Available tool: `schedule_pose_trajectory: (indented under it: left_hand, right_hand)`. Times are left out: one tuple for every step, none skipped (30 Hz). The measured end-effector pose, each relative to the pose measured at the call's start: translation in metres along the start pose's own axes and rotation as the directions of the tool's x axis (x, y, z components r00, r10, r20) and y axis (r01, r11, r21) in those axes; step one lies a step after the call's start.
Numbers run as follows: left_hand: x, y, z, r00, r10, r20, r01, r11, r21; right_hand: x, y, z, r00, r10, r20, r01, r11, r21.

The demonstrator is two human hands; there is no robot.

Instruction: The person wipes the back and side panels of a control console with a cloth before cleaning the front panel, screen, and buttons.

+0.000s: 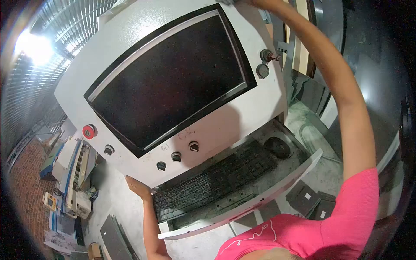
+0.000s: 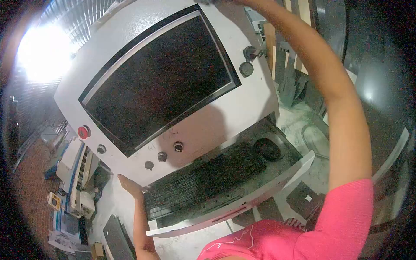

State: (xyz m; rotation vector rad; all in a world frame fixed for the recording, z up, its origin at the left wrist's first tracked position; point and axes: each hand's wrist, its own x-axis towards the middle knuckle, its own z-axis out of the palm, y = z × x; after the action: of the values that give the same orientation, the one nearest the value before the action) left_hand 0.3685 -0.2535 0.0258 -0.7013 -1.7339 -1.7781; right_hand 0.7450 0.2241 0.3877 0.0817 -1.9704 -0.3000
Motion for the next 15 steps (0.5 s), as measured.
schedule_pose_trajectory:
  left_hand:
    - [0.001,-0.003,0.000,1.000,-0.003,-0.001,0.003,1.000,-0.003]
    - [0.002,-0.006,-0.002,0.999,0.037,0.005,-0.037,0.999,0.039]
    - [0.003,-0.007,-0.003,0.997,0.079,0.014,-0.080,0.993,0.082]
    - [0.002,-0.007,-0.003,0.997,0.081,0.017,-0.082,0.993,0.083]
    - [0.002,-0.006,-0.002,0.996,0.087,0.011,-0.088,0.992,0.095]
    - [0.001,-0.005,-0.002,0.996,0.094,0.006,-0.094,0.990,0.106]
    - [0.000,-0.005,-0.002,0.995,0.096,0.007,-0.097,0.990,0.104]
    - [-0.001,-0.005,-0.002,0.995,0.097,-0.012,-0.093,0.982,0.165]
    - [-0.001,-0.006,-0.001,0.995,0.098,-0.032,-0.089,0.970,0.226]
    - [-0.001,-0.007,-0.001,0.994,0.101,-0.033,-0.091,0.970,0.226]
    - [-0.001,-0.009,0.000,0.992,0.112,-0.050,-0.098,0.966,0.238]
    - [0.000,-0.011,0.000,0.990,0.123,-0.065,-0.103,0.963,0.251]
    - [0.000,-0.013,-0.001,0.990,0.124,-0.063,-0.104,0.962,0.254]
    - [0.001,-0.016,-0.002,0.991,0.127,-0.044,-0.115,0.969,0.220]
    - [0.002,-0.017,-0.003,0.991,0.131,-0.026,-0.124,0.975,0.186]
  right_hand:
    - [-0.019,-0.005,0.002,0.999,-0.022,0.047,0.027,0.995,-0.100]
    - [-0.042,-0.013,0.000,0.987,-0.019,0.158,0.038,0.992,-0.117]
    - [-0.064,-0.021,-0.001,0.964,-0.011,0.265,0.048,0.990,-0.133]
    - [-0.080,-0.023,0.005,0.959,-0.021,0.281,0.071,0.983,-0.168]
    - [-0.093,-0.045,-0.001,0.938,0.056,0.342,-0.017,0.993,-0.116]
    - [-0.103,-0.049,-0.003,0.933,0.004,0.359,0.039,0.993,-0.110]
    - [-0.108,-0.052,-0.005,0.925,-0.050,0.377,0.096,0.990,-0.104]
    - [-0.108,-0.053,-0.007,0.926,-0.050,0.375,0.097,0.990,-0.107]
    - [-0.102,-0.059,-0.011,0.903,0.000,0.431,0.092,0.977,-0.193]
    - [-0.096,-0.064,-0.012,0.876,0.056,0.480,0.090,0.957,-0.276]
    - [-0.089,-0.063,-0.011,0.877,0.056,0.477,0.088,0.957,-0.275]
    - [-0.079,-0.057,-0.009,0.928,0.048,0.369,0.050,0.967,-0.251]
    - [-0.067,-0.053,-0.006,0.966,0.043,0.255,0.015,0.975,-0.222]
    - [-0.051,-0.047,-0.005,0.983,0.052,0.174,0.003,0.954,-0.299]
    - [-0.033,-0.044,-0.004,0.994,0.055,0.093,-0.017,0.928,-0.372]
